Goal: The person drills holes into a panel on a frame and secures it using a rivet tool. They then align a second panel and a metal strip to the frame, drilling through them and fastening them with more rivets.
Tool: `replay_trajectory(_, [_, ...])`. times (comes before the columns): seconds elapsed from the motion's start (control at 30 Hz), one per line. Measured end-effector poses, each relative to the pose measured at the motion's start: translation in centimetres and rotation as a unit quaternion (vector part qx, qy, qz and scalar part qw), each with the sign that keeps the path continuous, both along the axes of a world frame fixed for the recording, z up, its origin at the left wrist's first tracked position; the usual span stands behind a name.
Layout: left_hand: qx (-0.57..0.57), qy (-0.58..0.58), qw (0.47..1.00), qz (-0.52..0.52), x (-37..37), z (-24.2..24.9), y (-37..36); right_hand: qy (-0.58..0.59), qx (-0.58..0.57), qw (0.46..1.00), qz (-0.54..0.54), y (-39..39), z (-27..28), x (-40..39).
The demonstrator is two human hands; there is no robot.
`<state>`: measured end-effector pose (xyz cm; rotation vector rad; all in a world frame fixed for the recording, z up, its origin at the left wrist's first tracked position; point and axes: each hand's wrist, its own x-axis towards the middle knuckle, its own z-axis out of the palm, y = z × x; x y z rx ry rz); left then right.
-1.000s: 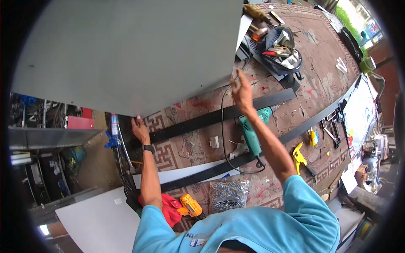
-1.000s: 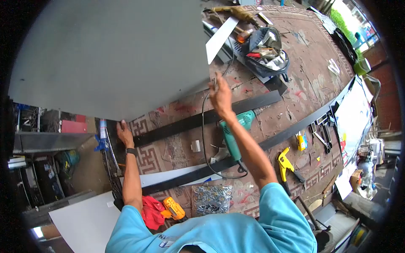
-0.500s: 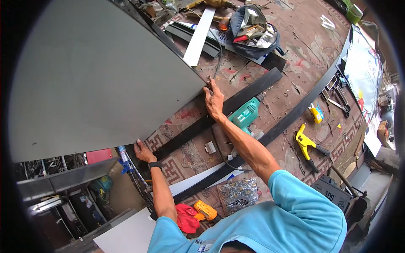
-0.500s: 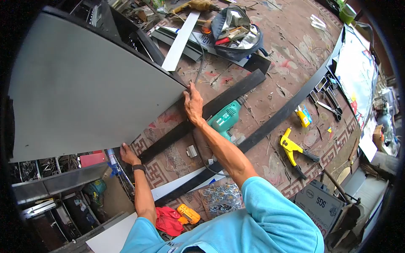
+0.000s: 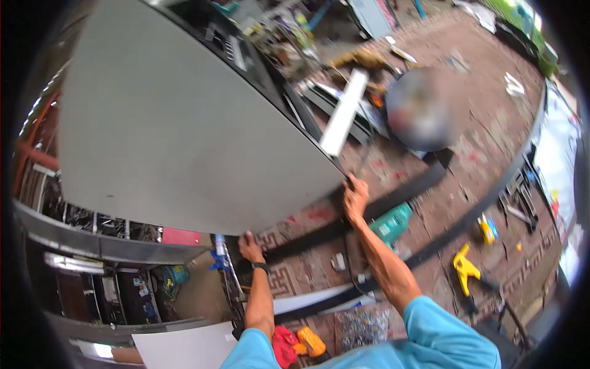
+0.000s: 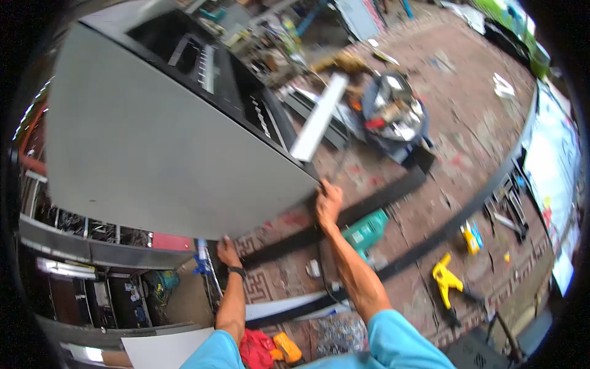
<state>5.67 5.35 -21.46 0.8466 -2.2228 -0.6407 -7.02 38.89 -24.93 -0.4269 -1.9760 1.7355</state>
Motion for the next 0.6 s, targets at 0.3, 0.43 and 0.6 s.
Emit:
replay_trajectory(0.3, [0.108, 0.006, 0.994, 0.006, 0.3, -0.5, -1.7, 0.009, 0.009, 1.0, 0.014, 0.2, 0.1, 0.0])
replay_trajectory(0.43, [0.128, -0.005, 0.992, 0.007, 0.3, -0.8, -1.8, -0.006, 0.039, 0.999, 0.032, 1.0, 0.5, 0.2])
replay_trajectory(0.6, [0.157, -0.008, 0.987, 0.008, -0.1, -0.1, -0.2, 0.028, 0.049, 0.997, 0.048, 2.5, 3.6, -1.4])
